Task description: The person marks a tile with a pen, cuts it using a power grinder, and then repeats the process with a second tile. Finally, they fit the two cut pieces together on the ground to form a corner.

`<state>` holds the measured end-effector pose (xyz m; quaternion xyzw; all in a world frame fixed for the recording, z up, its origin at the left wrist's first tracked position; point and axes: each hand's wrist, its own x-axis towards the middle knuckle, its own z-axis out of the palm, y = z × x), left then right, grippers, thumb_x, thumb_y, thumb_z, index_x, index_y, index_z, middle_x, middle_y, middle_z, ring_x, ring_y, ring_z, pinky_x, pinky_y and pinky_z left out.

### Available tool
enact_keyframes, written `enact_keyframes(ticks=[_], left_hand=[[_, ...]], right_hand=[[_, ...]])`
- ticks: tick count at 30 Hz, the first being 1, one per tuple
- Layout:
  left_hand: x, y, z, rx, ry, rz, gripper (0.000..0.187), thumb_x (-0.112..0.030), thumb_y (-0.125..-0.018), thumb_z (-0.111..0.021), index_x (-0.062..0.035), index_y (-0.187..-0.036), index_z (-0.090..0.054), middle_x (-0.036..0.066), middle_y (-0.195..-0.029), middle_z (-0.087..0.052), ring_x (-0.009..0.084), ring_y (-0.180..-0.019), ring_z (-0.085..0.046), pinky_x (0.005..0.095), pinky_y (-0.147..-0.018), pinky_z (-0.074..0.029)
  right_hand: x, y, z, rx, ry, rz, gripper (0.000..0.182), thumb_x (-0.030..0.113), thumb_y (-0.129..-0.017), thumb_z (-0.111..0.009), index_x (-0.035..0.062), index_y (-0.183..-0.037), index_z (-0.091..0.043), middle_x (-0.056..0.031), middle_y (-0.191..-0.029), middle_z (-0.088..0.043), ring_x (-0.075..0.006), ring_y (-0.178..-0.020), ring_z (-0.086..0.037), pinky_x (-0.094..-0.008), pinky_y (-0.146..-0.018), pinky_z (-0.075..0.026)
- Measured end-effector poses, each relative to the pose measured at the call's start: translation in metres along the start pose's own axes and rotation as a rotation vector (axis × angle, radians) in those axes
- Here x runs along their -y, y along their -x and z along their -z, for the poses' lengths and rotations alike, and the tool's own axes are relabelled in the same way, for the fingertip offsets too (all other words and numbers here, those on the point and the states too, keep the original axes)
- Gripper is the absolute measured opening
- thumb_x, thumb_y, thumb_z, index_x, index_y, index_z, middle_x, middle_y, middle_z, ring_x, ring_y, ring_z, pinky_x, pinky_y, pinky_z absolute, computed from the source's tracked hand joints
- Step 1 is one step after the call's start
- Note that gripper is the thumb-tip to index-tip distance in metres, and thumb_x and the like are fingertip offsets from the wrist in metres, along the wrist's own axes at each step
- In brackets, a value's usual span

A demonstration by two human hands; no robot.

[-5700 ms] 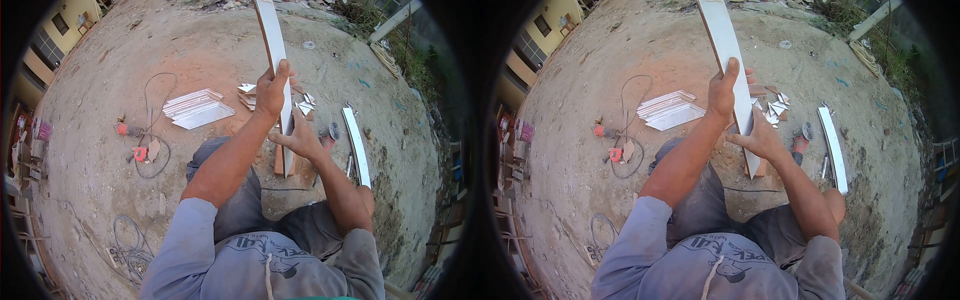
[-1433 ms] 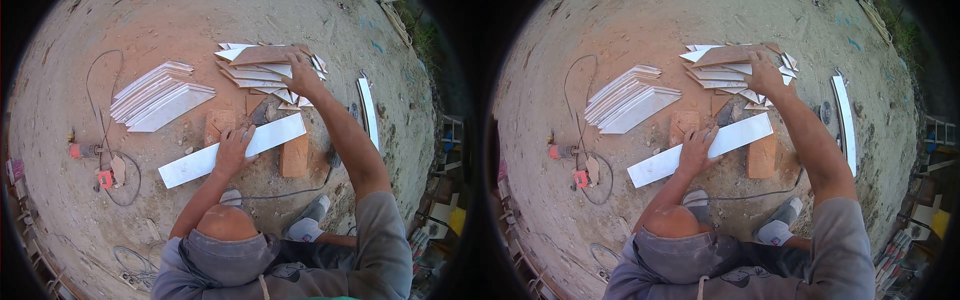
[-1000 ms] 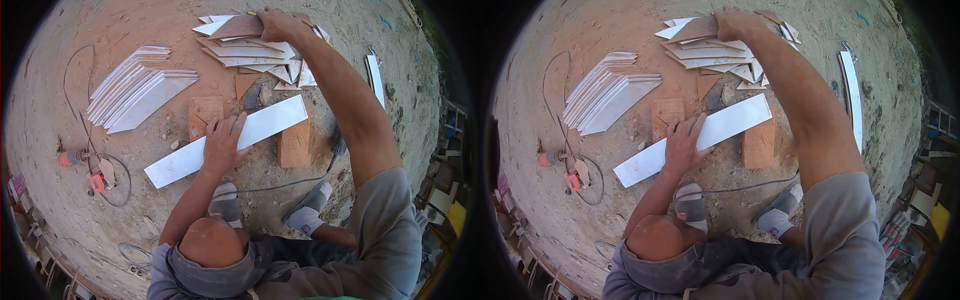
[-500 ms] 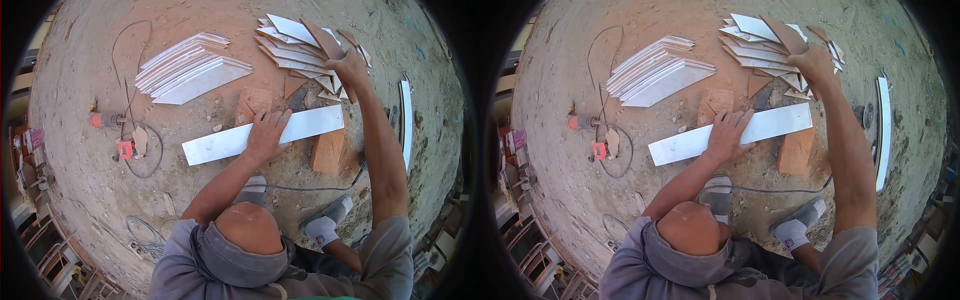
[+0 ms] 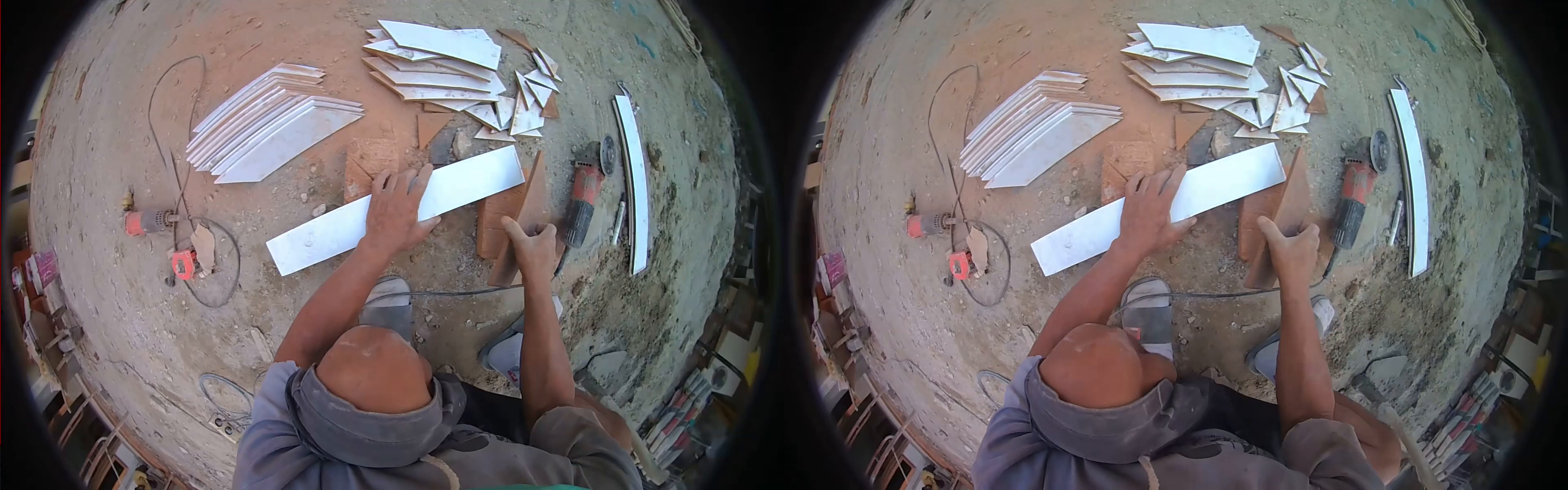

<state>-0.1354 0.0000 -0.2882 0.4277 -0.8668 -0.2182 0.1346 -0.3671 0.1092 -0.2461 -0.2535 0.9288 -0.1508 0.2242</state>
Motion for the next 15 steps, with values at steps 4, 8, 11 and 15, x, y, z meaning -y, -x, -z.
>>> enact_keyframes(ticks=[4,8,11,15], left_hand=[[0.000,-0.003,-0.001,0.012,-0.021,0.008,0.093,-0.039,-0.066,-0.082,-0.0091,-0.144,-0.041,0.011,-0.122,-0.053,0.0270,-0.117,-0.049,0.0460,-0.108,-0.027],[0.000,-0.005,0.000,0.027,-0.003,0.022,0.093,-0.039,-0.065,-0.082,-0.0101,-0.144,-0.041,0.011,-0.120,-0.054,0.0266,-0.116,-0.050,0.0466,-0.107,-0.026],[-0.001,-0.005,0.001,0.034,-0.008,0.027,0.093,-0.040,-0.065,-0.082,-0.0105,-0.143,-0.042,0.010,-0.118,-0.054,0.0265,-0.116,-0.050,0.0463,-0.107,-0.027],[0.000,-0.002,-0.001,0.020,-0.001,-0.003,0.093,-0.039,-0.066,-0.082,-0.0106,-0.144,-0.040,0.011,-0.121,-0.054,0.0270,-0.115,-0.050,0.0473,-0.106,-0.027]], right_hand=[[-0.006,0.015,-0.010,-0.033,0.037,0.005,0.094,0.059,-0.064,-0.081,-0.0122,-0.117,-0.048,-0.0324,-0.118,-0.054,-0.0446,-0.112,-0.055,-0.0481,-0.095,-0.045],[-0.005,0.011,-0.009,0.009,0.056,-0.029,0.095,0.058,-0.065,-0.080,-0.0107,-0.120,-0.046,-0.0315,-0.119,-0.052,-0.0439,-0.114,-0.054,-0.0484,-0.096,-0.045],[-0.008,0.009,-0.007,0.004,0.079,0.010,0.097,0.061,-0.065,-0.079,-0.0127,-0.119,-0.045,-0.0326,-0.119,-0.053,-0.0444,-0.112,-0.055,-0.0477,-0.095,-0.046],[0.006,0.019,-0.004,0.068,-0.065,-0.126,0.099,0.062,-0.066,-0.079,-0.0151,-0.118,-0.046,-0.0329,-0.117,-0.056,-0.0436,-0.109,-0.058,-0.0448,-0.093,-0.047]])
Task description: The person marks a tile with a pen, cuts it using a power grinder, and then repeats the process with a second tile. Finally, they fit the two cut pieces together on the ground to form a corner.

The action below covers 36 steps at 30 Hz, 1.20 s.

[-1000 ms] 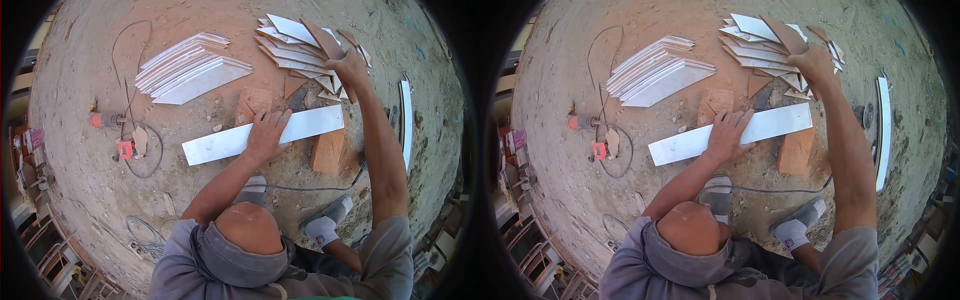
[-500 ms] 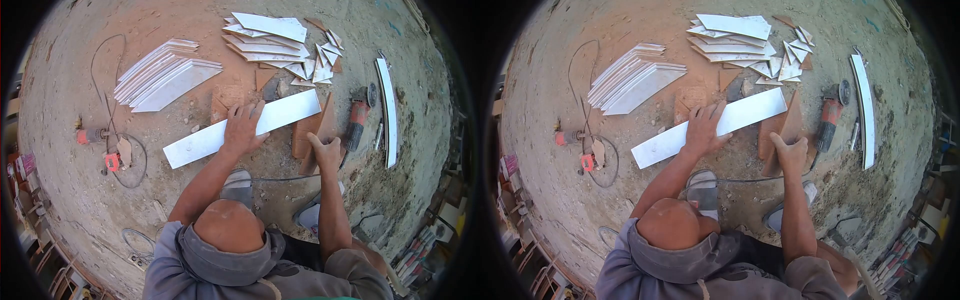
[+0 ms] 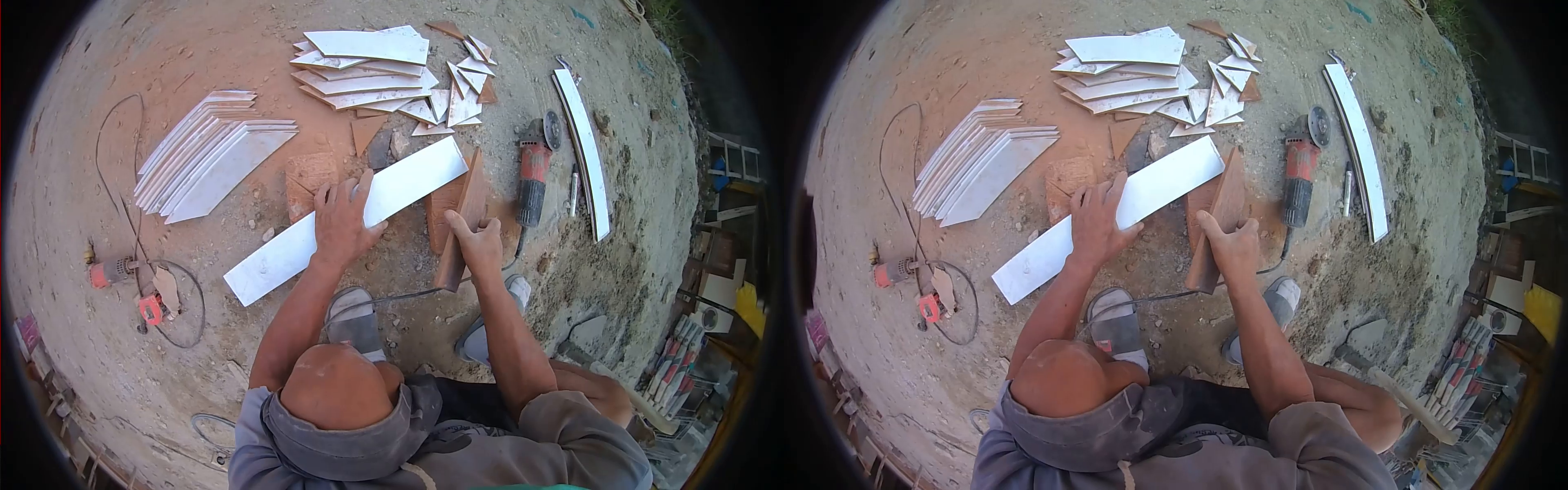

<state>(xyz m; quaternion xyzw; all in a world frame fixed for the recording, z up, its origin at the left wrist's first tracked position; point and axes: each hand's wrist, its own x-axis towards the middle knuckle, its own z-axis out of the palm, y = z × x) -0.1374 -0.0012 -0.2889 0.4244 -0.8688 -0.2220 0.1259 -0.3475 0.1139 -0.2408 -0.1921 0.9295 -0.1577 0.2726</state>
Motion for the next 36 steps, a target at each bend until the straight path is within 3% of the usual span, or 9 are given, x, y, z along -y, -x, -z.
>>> enact_keyframes(ticks=[6,9,11,15,19,22,24,27,36], left_hand=[[0.006,-0.005,0.004,-0.177,0.171,-0.050,0.077,-0.040,-0.078,-0.076,-0.0071,-0.140,-0.047,0.016,-0.129,-0.054,0.0295,-0.122,-0.048,0.0502,-0.107,-0.029],[0.001,-0.002,0.014,-0.211,0.339,0.065,0.060,-0.034,-0.082,-0.074,-0.0018,-0.130,-0.056,0.020,-0.112,-0.063,0.0349,-0.105,-0.059,0.0510,-0.096,-0.039],[-0.017,0.005,0.021,-0.109,0.519,0.118,0.048,-0.031,-0.085,-0.071,0.0005,-0.120,-0.062,0.021,-0.095,-0.067,0.0359,-0.090,-0.065,0.0454,-0.085,-0.048],[-0.036,0.012,0.021,0.157,0.562,0.181,0.043,-0.027,-0.085,-0.071,-0.0012,-0.119,-0.064,0.022,-0.097,-0.068,0.0375,-0.090,-0.066,0.0431,-0.081,-0.050],[-0.029,0.011,0.016,0.114,0.637,0.175,0.045,-0.024,-0.085,-0.071,-0.0036,-0.123,-0.063,0.022,-0.099,-0.068,0.0375,-0.093,-0.066,0.0431,-0.085,-0.050],[-0.019,0.008,0.016,0.008,0.572,0.173,0.048,-0.021,-0.084,-0.072,-0.0051,-0.128,-0.061,0.022,-0.102,-0.067,0.0361,-0.095,-0.065,0.0419,-0.088,-0.049],[-0.020,0.008,0.022,0.060,0.508,0.251,0.050,-0.021,-0.083,-0.073,-0.0045,-0.128,-0.061,0.020,-0.105,-0.065,0.0344,-0.099,-0.063,0.0408,-0.090,-0.048],[-0.020,0.009,0.022,0.063,0.365,0.284,0.058,-0.022,-0.077,-0.079,-0.0028,-0.128,-0.059,0.019,-0.114,-0.059,0.0350,-0.103,-0.060,0.0401,-0.089,-0.049],[-0.034,0.010,0.025,0.051,0.012,0.193,0.093,-0.028,-0.061,-0.089,-0.0058,-0.140,-0.045,0.018,-0.125,-0.051,0.0373,-0.115,-0.051,0.0462,-0.097,-0.043]], right_hand=[[0.031,0.013,-0.050,0.048,-0.432,-0.013,0.100,0.061,-0.065,-0.080,-0.0189,-0.117,-0.047,-0.0341,-0.113,-0.059,-0.0402,-0.106,-0.062,-0.0413,-0.090,-0.049],[0.049,0.012,-0.056,0.077,-0.426,-0.063,0.102,0.060,-0.065,-0.080,-0.0231,-0.114,-0.046,-0.0353,-0.112,-0.058,-0.0404,-0.104,-0.063,-0.0422,-0.089,-0.051],[0.058,0.013,-0.057,0.061,-0.465,-0.089,0.103,0.060,-0.065,-0.080,-0.0237,-0.114,-0.046,-0.0353,-0.112,-0.058,-0.0404,-0.104,-0.063,-0.0423,-0.089,-0.051],[0.064,0.007,-0.066,0.014,-0.458,-0.134,0.106,0.059,-0.065,-0.081,-0.0262,-0.115,-0.044,-0.0351,-0.113,-0.058,-0.0395,-0.105,-0.063,-0.0415,-0.090,-0.050],[0.056,0.004,-0.081,-0.037,-0.501,-0.062,0.097,0.054,-0.072,-0.079,-0.0216,-0.121,-0.041,-0.0312,-0.115,-0.058,-0.0352,-0.108,-0.061,-0.0371,-0.091,-0.050],[0.048,0.007,-0.072,0.023,-0.653,0.006,0.068,0.040,-0.081,-0.074,-0.0154,-0.111,-0.048,-0.0287,-0.107,-0.061,-0.0346,-0.093,-0.066,-0.0408,-0.079,-0.055],[0.046,0.008,-0.065,0.192,-0.739,-0.082,0.041,0.023,-0.086,-0.068,-0.0079,-0.104,-0.048,-0.0223,-0.094,-0.063,-0.0269,-0.073,-0.068,-0.0369,-0.059,-0.056],[0.042,0.002,-0.067,0.214,-0.769,-0.058,0.031,0.016,-0.086,-0.065,-0.0059,-0.101,-0.048,-0.0177,-0.083,-0.064,-0.0198,-0.057,-0.064,-0.0310,-0.044,-0.053],[0.047,-0.007,-0.064,0.316,-0.781,-0.129,0.025,0.016,-0.093,-0.058,-0.0052,-0.105,-0.051,-0.0143,-0.088,-0.062,-0.0191,-0.063,-0.064,-0.0319,-0.053,-0.056]])
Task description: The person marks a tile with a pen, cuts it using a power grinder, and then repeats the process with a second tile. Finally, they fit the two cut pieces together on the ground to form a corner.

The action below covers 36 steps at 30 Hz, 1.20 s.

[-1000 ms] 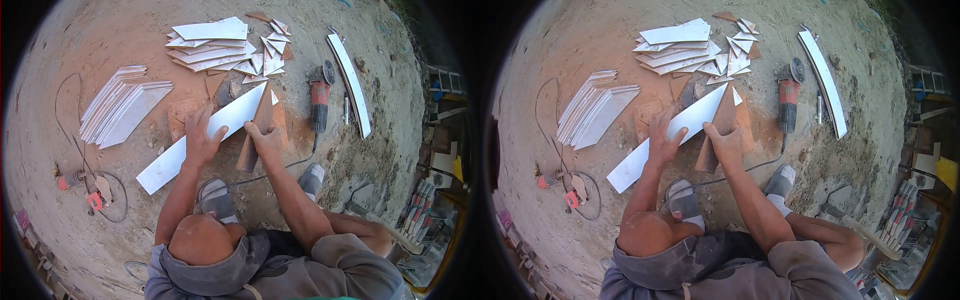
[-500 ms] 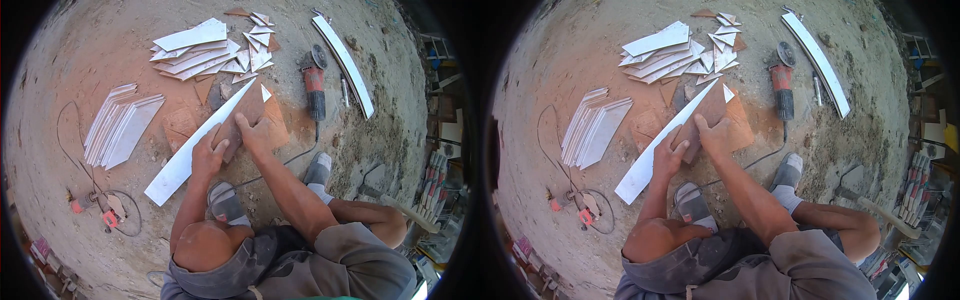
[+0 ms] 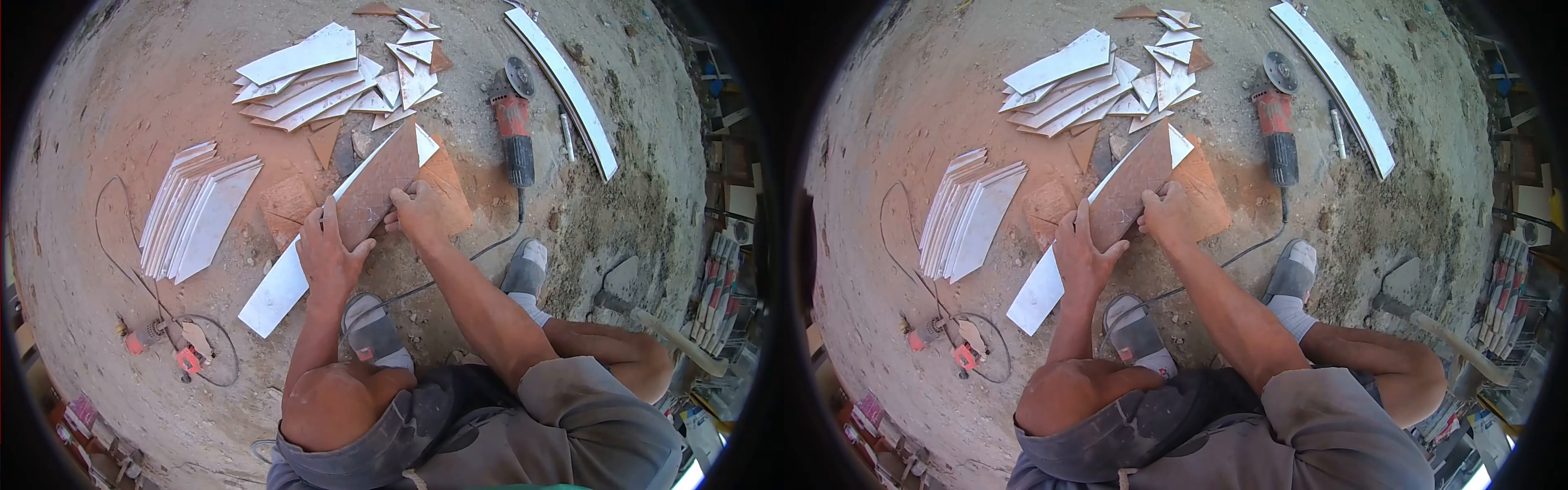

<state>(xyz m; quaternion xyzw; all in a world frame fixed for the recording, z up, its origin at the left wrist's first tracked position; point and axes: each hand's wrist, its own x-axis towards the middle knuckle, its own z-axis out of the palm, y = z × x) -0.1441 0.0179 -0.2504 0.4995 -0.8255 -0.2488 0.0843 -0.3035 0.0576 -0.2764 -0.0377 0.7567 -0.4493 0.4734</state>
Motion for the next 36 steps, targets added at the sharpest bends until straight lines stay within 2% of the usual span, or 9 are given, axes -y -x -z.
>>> enact_keyframes(ticks=[7,10,12,13,15,16,18,25,36], left_hand=[[0.006,-0.005,-0.009,-0.047,-0.007,-0.050,0.087,-0.024,-0.060,-0.087,-0.0049,-0.135,-0.049,0.017,-0.126,-0.051,0.0368,-0.119,-0.047,0.0470,-0.101,-0.038],[0.007,-0.006,-0.008,-0.056,-0.050,-0.065,0.085,-0.025,-0.061,-0.086,-0.0050,-0.135,-0.050,0.018,-0.127,-0.051,0.0368,-0.120,-0.046,0.0478,-0.103,-0.037],[0.009,-0.006,-0.008,-0.065,-0.120,-0.089,0.083,-0.023,-0.061,-0.086,-0.0051,-0.133,-0.050,0.016,-0.130,-0.049,0.0349,-0.122,-0.046,0.0473,-0.104,-0.034],[0.010,-0.006,-0.009,-0.060,-0.127,-0.096,0.083,-0.023,-0.061,-0.086,-0.0051,-0.133,-0.050,0.016,-0.130,-0.049,0.0349,-0.122,-0.046,0.0473,-0.104,-0.034],[0.011,-0.006,-0.010,-0.074,-0.139,-0.100,0.083,-0.025,-0.061,-0.086,-0.0054,-0.134,-0.050,0.015,-0.130,-0.050,0.0332,-0.123,-0.046,0.0478,-0.104,-0.033],[0.011,-0.007,-0.010,-0.069,-0.142,-0.105,0.083,-0.025,-0.061,-0.086,-0.0054,-0.134,-0.050,0.015,-0.130,-0.050,0.0332,-0.123,-0.046,0.0478,-0.104,-0.033],[0.012,-0.009,-0.009,-0.029,-0.154,-0.077,0.084,-0.025,-0.062,-0.085,-0.0053,-0.135,-0.049,0.014,-0.130,-0.052,0.0319,-0.123,-0.047,0.0474,-0.104,-0.033],[0.011,-0.005,-0.013,-0.076,-0.175,-0.098,0.084,-0.025,-0.062,-0.085,-0.0055,-0.135,-0.048,0.014,-0.130,-0.052,0.0318,-0.124,-0.047,0.0479,-0.103,-0.032],[0.005,-0.014,-0.010,-0.029,-0.160,-0.072,0.082,-0.026,-0.062,-0.084,-0.0062,-0.133,-0.048,0.014,-0.129,-0.052,0.0318,-0.123,-0.047,0.0478,-0.105,-0.032]], right_hand=[[-0.002,-0.005,0.003,0.020,-0.032,-0.008,0.025,0.018,-0.094,-0.056,-0.0051,-0.104,-0.052,-0.0124,-0.084,-0.063,-0.0182,-0.061,-0.064,-0.0298,-0.052,-0.053],[-0.001,-0.006,0.005,-0.023,0.058,0.040,0.024,0.018,-0.091,-0.057,-0.0057,-0.094,-0.055,-0.0171,-0.079,-0.066,-0.0203,-0.055,-0.066,-0.0343,-0.053,-0.053],[-0.002,-0.008,0.008,-0.005,0.148,0.069,0.028,0.022,-0.091,-0.056,-0.0055,-0.094,-0.058,-0.0220,-0.083,-0.067,-0.0297,-0.067,-0.069,-0.0417,-0.067,-0.053],[-0.005,-0.011,0.008,-0.007,0.138,0.064,0.028,0.022,-0.091,-0.056,-0.0055,-0.094,-0.058,-0.0220,-0.083,-0.067,-0.0297,-0.067,-0.069,-0.0417,-0.067,-0.053],[-0.010,-0.015,0.008,-0.050,0.260,0.161,0.031,0.024,-0.090,-0.057,-0.0058,-0.095,-0.059,-0.0269,-0.089,-0.067,-0.0401,-0.085,-0.067,-0.0478,-0.080,-0.050],[-0.011,-0.015,0.008,-0.053,0.254,0.157,0.031,0.024,-0.090,-0.057,-0.0058,-0.095,-0.059,-0.0269,-0.089,-0.067,-0.0401,-0.085,-0.067,-0.0478,-0.080,-0.050],[-0.010,-0.015,0.010,-0.038,0.292,0.165,0.033,0.026,-0.089,-0.057,-0.0058,-0.096,-0.060,-0.0293,-0.094,-0.066,-0.0459,-0.098,-0.062,-0.0512,-0.086,-0.047],[-0.006,-0.017,0.014,-0.007,0.345,0.168,0.032,0.027,-0.088,-0.057,-0.0047,-0.094,-0.061,-0.0296,-0.094,-0.065,-0.0456,-0.095,-0.063,-0.0515,-0.086,-0.047],[-0.007,-0.021,0.013,-0.043,0.319,0.170,0.033,0.027,-0.086,-0.057,-0.0047,-0.094,-0.062,-0.0289,-0.094,-0.066,-0.0440,-0.095,-0.064,-0.0499,-0.085,-0.048]])
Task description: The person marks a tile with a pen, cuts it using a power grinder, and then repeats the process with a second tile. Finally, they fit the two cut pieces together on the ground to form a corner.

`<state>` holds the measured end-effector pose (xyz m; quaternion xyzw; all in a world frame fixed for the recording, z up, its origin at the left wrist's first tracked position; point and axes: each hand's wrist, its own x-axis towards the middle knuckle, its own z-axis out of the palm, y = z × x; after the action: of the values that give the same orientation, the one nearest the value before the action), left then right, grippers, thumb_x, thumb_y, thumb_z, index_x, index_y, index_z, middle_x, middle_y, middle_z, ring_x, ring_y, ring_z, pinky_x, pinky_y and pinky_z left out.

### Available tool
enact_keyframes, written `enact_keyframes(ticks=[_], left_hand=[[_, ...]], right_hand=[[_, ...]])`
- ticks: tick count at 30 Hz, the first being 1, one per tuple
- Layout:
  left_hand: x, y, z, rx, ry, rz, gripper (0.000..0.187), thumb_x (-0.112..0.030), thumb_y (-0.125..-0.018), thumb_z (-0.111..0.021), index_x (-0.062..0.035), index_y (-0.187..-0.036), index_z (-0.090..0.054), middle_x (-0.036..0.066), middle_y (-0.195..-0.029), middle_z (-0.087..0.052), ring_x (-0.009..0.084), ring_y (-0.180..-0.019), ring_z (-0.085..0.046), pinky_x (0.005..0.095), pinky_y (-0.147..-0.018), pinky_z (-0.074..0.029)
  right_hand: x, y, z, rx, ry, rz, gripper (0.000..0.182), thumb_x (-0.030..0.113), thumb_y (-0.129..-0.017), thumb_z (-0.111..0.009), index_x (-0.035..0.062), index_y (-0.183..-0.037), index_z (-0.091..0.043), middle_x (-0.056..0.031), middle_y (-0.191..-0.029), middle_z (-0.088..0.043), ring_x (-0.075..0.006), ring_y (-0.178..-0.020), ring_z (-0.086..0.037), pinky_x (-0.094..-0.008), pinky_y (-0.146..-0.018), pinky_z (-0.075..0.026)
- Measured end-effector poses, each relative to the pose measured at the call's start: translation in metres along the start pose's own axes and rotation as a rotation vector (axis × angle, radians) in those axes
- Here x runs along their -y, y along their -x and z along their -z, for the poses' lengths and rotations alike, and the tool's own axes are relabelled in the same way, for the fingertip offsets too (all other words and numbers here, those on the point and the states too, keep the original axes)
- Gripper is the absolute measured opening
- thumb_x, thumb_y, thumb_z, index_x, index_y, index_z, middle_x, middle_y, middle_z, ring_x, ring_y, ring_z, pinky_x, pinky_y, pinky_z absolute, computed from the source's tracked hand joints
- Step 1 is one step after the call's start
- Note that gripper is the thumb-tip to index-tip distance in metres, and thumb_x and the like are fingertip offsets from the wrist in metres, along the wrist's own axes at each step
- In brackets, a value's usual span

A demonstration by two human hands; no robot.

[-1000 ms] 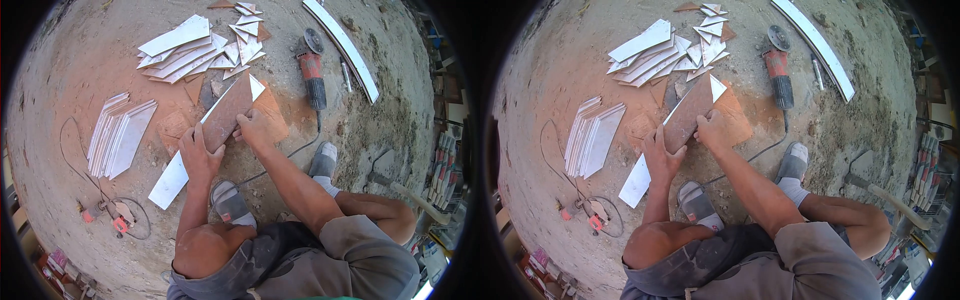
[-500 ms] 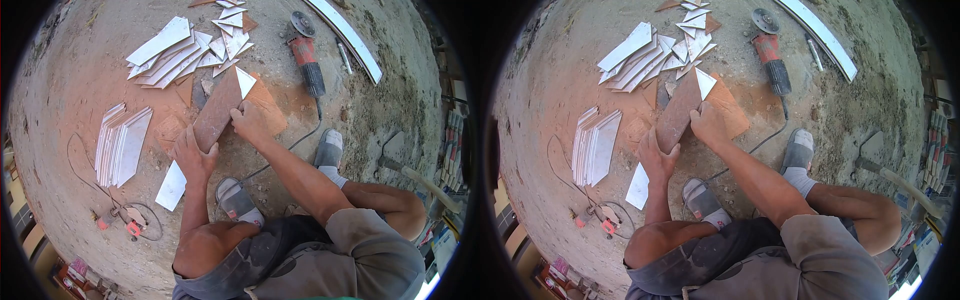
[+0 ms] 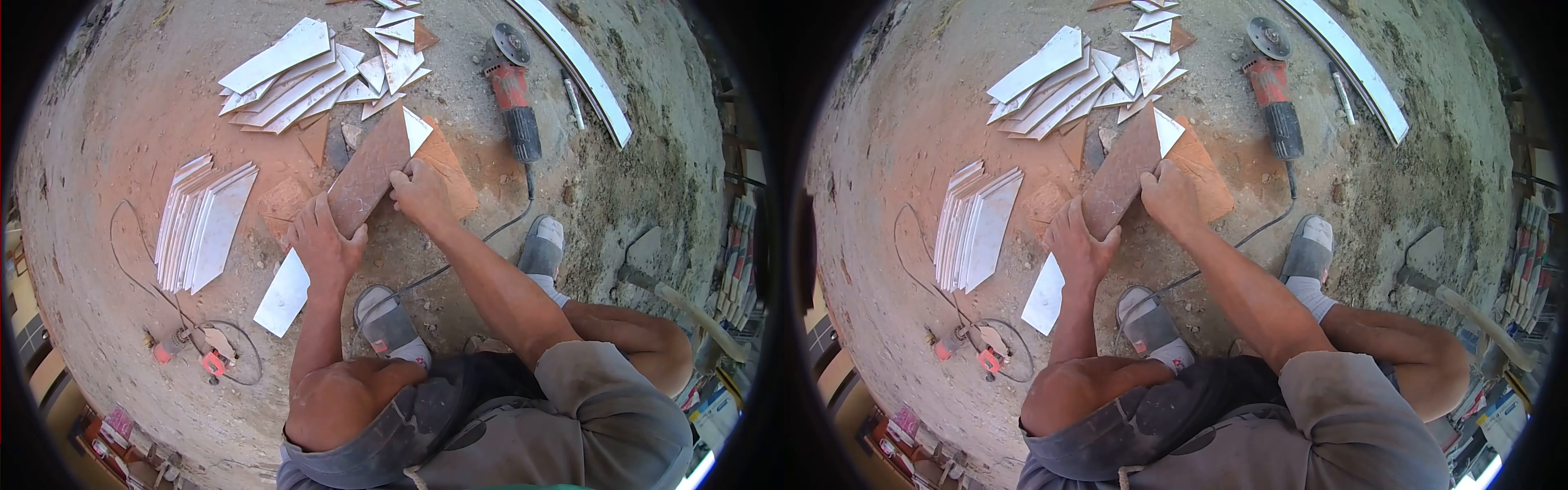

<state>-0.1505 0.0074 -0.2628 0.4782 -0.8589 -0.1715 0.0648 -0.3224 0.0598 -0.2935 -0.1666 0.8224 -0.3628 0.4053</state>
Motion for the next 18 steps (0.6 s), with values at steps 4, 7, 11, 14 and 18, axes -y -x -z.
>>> enact_keyframes(ticks=[4,7,11,14,18], left_hand=[[0.000,0.001,-0.005,-0.013,0.014,0.018,0.082,-0.026,-0.062,-0.083,-0.0063,-0.133,-0.047,0.013,-0.129,-0.051,0.0319,-0.123,-0.047,0.0477,-0.105,-0.032],[0.002,0.003,-0.007,-0.034,0.023,0.023,0.083,-0.025,-0.062,-0.083,-0.0065,-0.134,-0.046,0.014,-0.130,-0.051,0.0321,-0.123,-0.046,0.0477,-0.105,-0.032],[0.004,0.005,-0.008,-0.046,0.034,0.005,0.085,-0.026,-0.062,-0.085,-0.0063,-0.134,-0.045,0.014,-0.131,-0.050,0.0320,-0.123,-0.046,0.0476,-0.104,-0.032],[0.006,0.007,-0.007,-0.071,0.043,-0.003,0.086,-0.027,-0.062,-0.086,-0.0062,-0.135,-0.045,0.014,-0.130,-0.050,0.0318,-0.123,-0.047,0.0477,-0.104,-0.031],[0.004,0.008,-0.004,-0.076,0.051,-0.032,0.088,-0.030,-0.062,-0.087,-0.0060,-0.136,-0.045,0.014,-0.131,-0.050,0.0315,-0.123,-0.047,0.0476,-0.105,-0.030]], right_hand=[[-0.001,-0.003,0.002,0.021,0.035,-0.010,0.033,0.027,-0.086,-0.057,-0.0048,-0.094,-0.062,-0.0280,-0.094,-0.066,-0.0432,-0.094,-0.064,-0.0493,-0.085,-0.047],[-0.001,-0.003,0.002,0.031,0.040,-0.010,0.033,0.027,-0.085,-0.057,-0.0046,-0.094,-0.062,-0.0268,-0.093,-0.067,-0.0424,-0.092,-0.064,-0.0482,-0.084,-0.048],[-0.002,-0.002,0.007,0.013,0.063,0.026,0.034,0.029,-0.085,-0.059,-0.0043,-0.092,-0.062,-0.0255,-0.090,-0.067,-0.0402,-0.089,-0.065,-0.0464,-0.083,-0.049],[-0.002,-0.004,0.012,-0.010,0.088,0.053,0.035,0.030,-0.084,-0.061,-0.0039,-0.092,-0.063,-0.0246,-0.088,-0.068,-0.0390,-0.087,-0.066,-0.0458,-0.081,-0.049],[-0.004,-0.014,0.015,-0.059,0.105,0.083,0.032,0.026,-0.087,-0.062,-0.0052,-0.093,-0.059,-0.0121,-0.076,-0.067,-0.0169,-0.059,-0.064,-0.0314,-0.057,-0.051]])
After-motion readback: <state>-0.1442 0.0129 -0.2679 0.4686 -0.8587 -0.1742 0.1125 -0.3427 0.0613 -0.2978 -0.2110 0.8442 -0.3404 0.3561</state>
